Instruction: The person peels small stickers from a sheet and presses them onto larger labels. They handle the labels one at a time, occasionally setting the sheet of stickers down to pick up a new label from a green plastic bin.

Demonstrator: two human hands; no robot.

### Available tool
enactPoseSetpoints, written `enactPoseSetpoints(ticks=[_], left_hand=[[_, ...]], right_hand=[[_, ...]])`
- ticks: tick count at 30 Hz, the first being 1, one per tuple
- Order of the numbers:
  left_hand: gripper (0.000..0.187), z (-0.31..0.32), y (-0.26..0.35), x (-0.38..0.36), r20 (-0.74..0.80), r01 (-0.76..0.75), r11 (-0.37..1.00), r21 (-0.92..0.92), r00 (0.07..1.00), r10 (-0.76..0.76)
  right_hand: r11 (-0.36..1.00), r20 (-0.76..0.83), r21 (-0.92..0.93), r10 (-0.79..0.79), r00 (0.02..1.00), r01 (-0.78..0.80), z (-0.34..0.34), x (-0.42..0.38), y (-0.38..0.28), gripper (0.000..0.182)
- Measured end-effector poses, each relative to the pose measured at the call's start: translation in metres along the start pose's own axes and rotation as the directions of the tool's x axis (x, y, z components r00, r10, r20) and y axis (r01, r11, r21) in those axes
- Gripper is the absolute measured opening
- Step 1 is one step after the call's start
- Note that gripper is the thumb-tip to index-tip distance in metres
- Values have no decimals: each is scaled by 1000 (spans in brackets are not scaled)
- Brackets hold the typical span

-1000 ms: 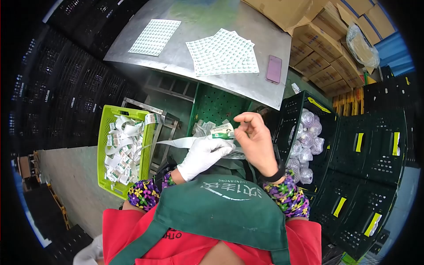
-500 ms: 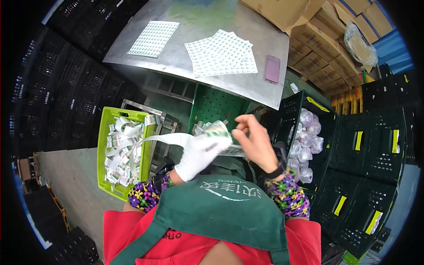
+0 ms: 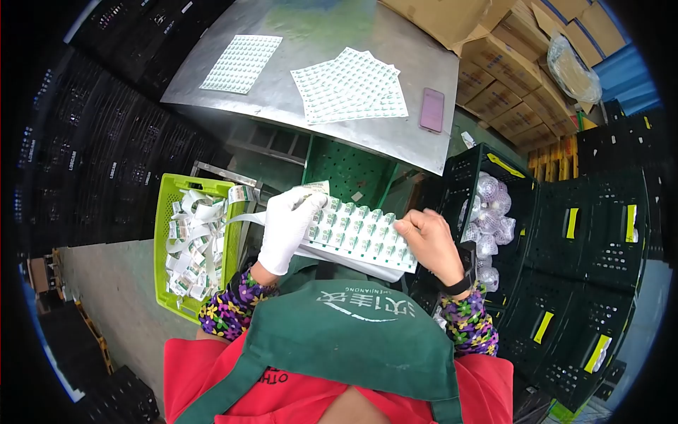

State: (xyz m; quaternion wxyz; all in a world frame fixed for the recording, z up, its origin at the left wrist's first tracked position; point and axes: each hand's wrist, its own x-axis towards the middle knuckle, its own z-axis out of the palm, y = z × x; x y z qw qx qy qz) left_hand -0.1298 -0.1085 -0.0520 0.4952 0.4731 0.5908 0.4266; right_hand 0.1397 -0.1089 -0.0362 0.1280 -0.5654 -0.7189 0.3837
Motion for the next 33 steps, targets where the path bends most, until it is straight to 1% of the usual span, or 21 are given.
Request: enactPoseSetpoints(ticks=[1,2,3,5,8,9,12,13,14,15,17,18,19,21,23,24,25,28,30,31,33], left_hand=[[18,1,0,0,6,-48,999,23,999,48],[18,3,0,-1,9,-48,999,24,999,48],[19,6,1,-2,15,-44,999,-6,999,44],[20,9,6,-3,23,-42,999,-33,999,43],[21,10,23,-7,66,59,997,-41,996,-56],[21,10,22,-7,63,56,998,-41,997,-53],[20,7,17,-5,-19,71,997,-43,997,-72],[18,4,16,-4,11,20,999,-28,1000,-20],[17,2,13,-3,44,-28,1000,-12,999,29],[14,3,6,-4,128,-179,984,-18,975,180],[12,5,3,-12,319,-330,933,144,908,272],[12,11,12,-15,376,-461,874,152,845,380],[12,13,21,-20,413,-317,932,176,883,223],[11,21,15,-23,482,-283,959,3,841,247],[10,25,12,-27,515,-199,975,-99,828,221],[10,27,8,-27,499,-306,951,-42,818,286],[11,24,7,-29,567,-207,976,73,814,130],[11,23,4,-33,532,-117,984,133,846,29],[10,21,6,-33,389,-142,989,32,913,119],[10,21,3,-31,383,-139,990,29,916,117],[12,22,-3,-27,273,-409,904,124,890,365]], right_hand=[[1000,-2,0,1,1000,-1,0,1,-5,18],[984,-212,-58,-175,962,166,3,3,-17,17],[938,-398,-148,-346,850,313,5,4,-25,17],[918,-383,-193,-397,834,348,10,7,-30,21],[795,-309,-459,-562,767,397,18,12,-29,19],[792,-309,-460,-566,765,400,20,11,-27,19],[638,-340,-537,-763,550,552,24,12,-18,11],[631,-336,-536,-769,544,560,23,13,-20,11],[865,-481,33,-425,766,500,20,12,-25,9],[759,-366,597,-32,930,261,17,10,-31,7],[500,-46,864,-47,998,64,5,19,-41,8],[449,3,893,-86,996,36,9,22,-49,9],[398,50,917,-128,990,5,14,27,-58,11],[463,141,884,-122,982,-70,8,36,-65,11],[460,-34,888,34,999,15,6,53,-62,7],[434,-125,897,84,989,77,0,61,-54,9],[364,-227,913,81,970,183,-3,70,-51,10],[358,-104,931,83,991,68,-12,68,-41,10],[607,-181,786,41,983,120,3,53,-44,10],[624,-123,780,79,989,47,5,43,-50,10],[681,-105,732,89,990,17,19,33,-49,12]])
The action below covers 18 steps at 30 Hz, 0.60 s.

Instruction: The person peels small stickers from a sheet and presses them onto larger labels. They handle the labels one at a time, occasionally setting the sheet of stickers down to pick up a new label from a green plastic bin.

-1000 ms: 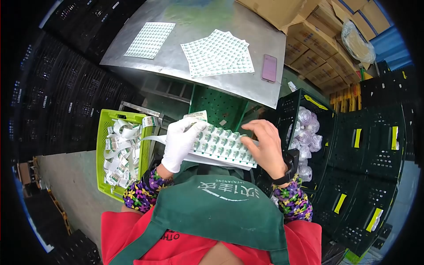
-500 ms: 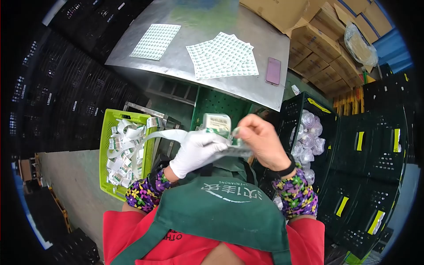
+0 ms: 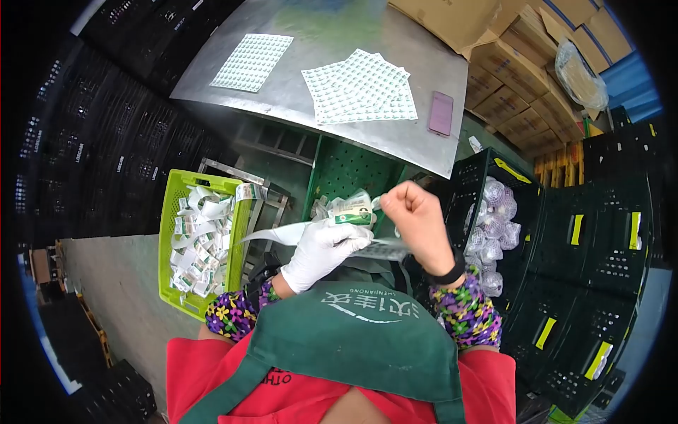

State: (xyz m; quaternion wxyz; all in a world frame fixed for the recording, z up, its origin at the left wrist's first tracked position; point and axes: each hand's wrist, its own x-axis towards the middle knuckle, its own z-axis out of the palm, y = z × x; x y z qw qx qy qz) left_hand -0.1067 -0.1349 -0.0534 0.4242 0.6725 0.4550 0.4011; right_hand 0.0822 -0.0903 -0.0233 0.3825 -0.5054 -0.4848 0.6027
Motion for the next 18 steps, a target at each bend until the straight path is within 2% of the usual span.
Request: enactPoseSetpoints(ticks=[4,6,7,10,11,12,14,15,16,17,18], left_hand=[[15,3,-3,-1,-54,18,998,63,998,-14],[16,2,5,-1,-26,18,991,130,1000,-15],[17,2,8,-2,-2,19,980,197,1000,-19],[16,4,1,-3,-18,-28,994,107,999,30],[16,2,1,-3,-18,-28,994,109,999,30],[15,-1,1,-2,33,-33,996,78,999,30],[13,0,4,-1,87,-38,998,46,996,34],[12,2,7,0,147,-23,999,-23,989,26],[11,4,9,2,204,-3,996,-90,979,21],[10,6,8,-2,214,37,999,-4,976,-35],[10,8,6,-6,213,35,999,0,976,-35]], right_hand=[[996,-48,-77,30,998,-34,15,-12,11,16],[959,-89,-284,-38,995,11,20,-13,11,20],[835,-91,-550,-51,995,-8,17,-14,2,24],[807,-108,-590,-117,987,31,6,-9,2,29],[957,62,-288,-4,998,22,1,-2,12,28],[958,63,-287,-4,998,22,0,-1,17,28],[996,202,-79,50,978,-34,0,-1,16,22],[997,136,-71,-30,990,40,-2,4,13,13],[994,47,103,-36,998,31,0,8,2,14],[986,3,165,-39,999,38,-2,15,-2,15],[972,-42,228,-39,998,48,-5,21,-5,15]])
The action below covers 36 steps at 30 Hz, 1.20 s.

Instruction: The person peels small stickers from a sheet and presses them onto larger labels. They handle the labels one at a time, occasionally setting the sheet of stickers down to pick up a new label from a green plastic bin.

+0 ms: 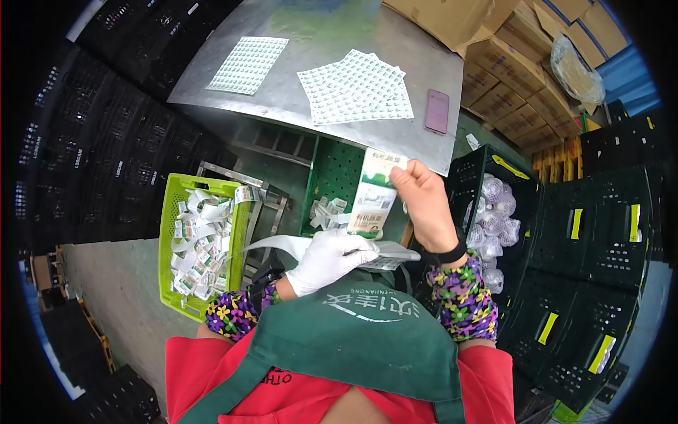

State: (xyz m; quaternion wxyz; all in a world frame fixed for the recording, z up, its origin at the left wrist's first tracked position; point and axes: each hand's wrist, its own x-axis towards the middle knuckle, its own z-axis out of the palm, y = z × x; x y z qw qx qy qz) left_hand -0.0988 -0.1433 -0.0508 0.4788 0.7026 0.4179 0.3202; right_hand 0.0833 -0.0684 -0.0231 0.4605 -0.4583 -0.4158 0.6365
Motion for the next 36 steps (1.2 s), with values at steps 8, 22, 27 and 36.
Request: enactPoseSetpoints(ticks=[8,22,27,36], left_hand=[[12,-7,-7,2,-198,92,990,-109,974,-113],[16,-16,4,4,54,-34,962,271,998,20],[10,13,-2,6,-45,12,998,-54,999,-15],[11,11,3,10,79,86,992,-89,994,-79]], right_hand=[[953,-72,-302,-62,995,38,13,-29,28,21],[962,243,-268,112,964,-44,6,-29,25,22],[996,36,-70,-43,998,45,-6,-15,6,20],[980,-32,186,84,996,-76,-19,-17,8,23]])
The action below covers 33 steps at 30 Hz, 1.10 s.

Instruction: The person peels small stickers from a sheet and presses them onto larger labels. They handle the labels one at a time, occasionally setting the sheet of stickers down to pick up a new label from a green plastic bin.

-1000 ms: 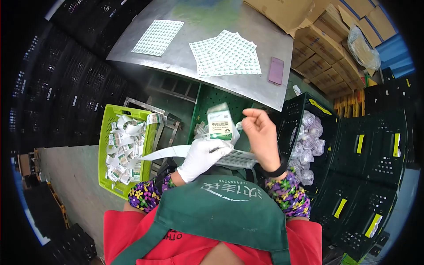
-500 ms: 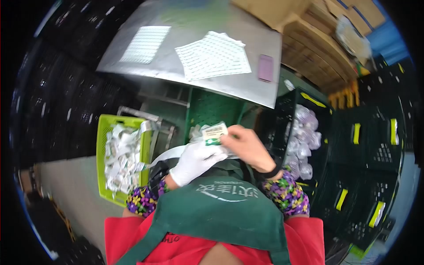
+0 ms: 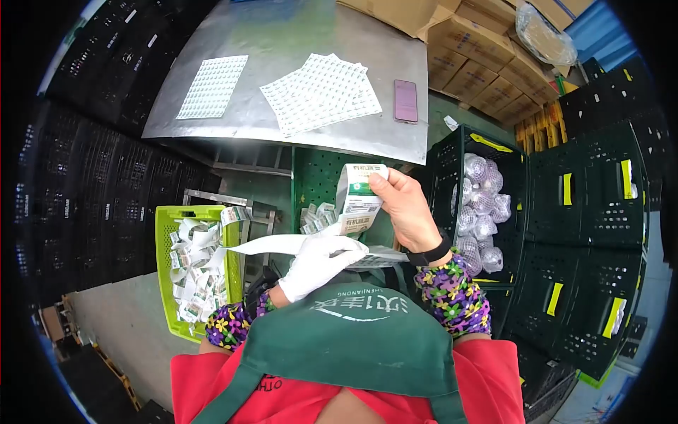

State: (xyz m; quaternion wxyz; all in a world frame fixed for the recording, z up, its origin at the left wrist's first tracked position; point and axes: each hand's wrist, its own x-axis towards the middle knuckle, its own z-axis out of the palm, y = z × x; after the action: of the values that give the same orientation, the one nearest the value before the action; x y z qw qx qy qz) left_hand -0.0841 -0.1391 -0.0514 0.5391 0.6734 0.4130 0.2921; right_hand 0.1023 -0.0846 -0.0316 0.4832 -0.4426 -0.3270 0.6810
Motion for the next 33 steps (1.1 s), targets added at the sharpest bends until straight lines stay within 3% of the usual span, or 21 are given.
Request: enactPoseSetpoints(ticks=[2,3,6,11,15,18,21,24,28,33], left_hand=[[14,6,-2,-1,-27,43,995,-93,999,-46],[16,1,5,0,4,76,996,37,997,-77],[17,2,3,-1,11,92,996,16,996,-92],[14,5,5,-2,35,-14,995,-95,999,18],[14,5,2,-5,6,-8,995,-98,1000,8],[14,4,2,-8,-33,-20,999,-37,999,19],[16,-2,6,-10,-92,44,999,-17,995,-45],[16,-5,1,-10,-129,76,997,-14,989,-77],[15,-5,6,-10,-194,121,993,-7,974,-121],[16,-7,-1,-12,-196,83,995,56,978,-70]], right_hand=[[1000,14,6,-5,1000,5,6,-2,-3,23],[1000,36,12,-8,999,8,9,-3,-4,23],[1000,17,-4,-8,1000,8,6,0,0,23],[1000,-56,-11,0,998,-1,0,-5,1,25],[1000,-54,6,17,998,-17,-6,-5,7,26],[992,-51,118,39,998,-32,-3,-10,4,27],[964,-165,-252,-133,977,89,1,-18,4,25],[952,-59,-255,-188,980,167,7,-32,14,27],[792,64,-499,-371,927,351,14,-40,27,22],[660,124,-646,-405,906,383,30,-45,30,20]])
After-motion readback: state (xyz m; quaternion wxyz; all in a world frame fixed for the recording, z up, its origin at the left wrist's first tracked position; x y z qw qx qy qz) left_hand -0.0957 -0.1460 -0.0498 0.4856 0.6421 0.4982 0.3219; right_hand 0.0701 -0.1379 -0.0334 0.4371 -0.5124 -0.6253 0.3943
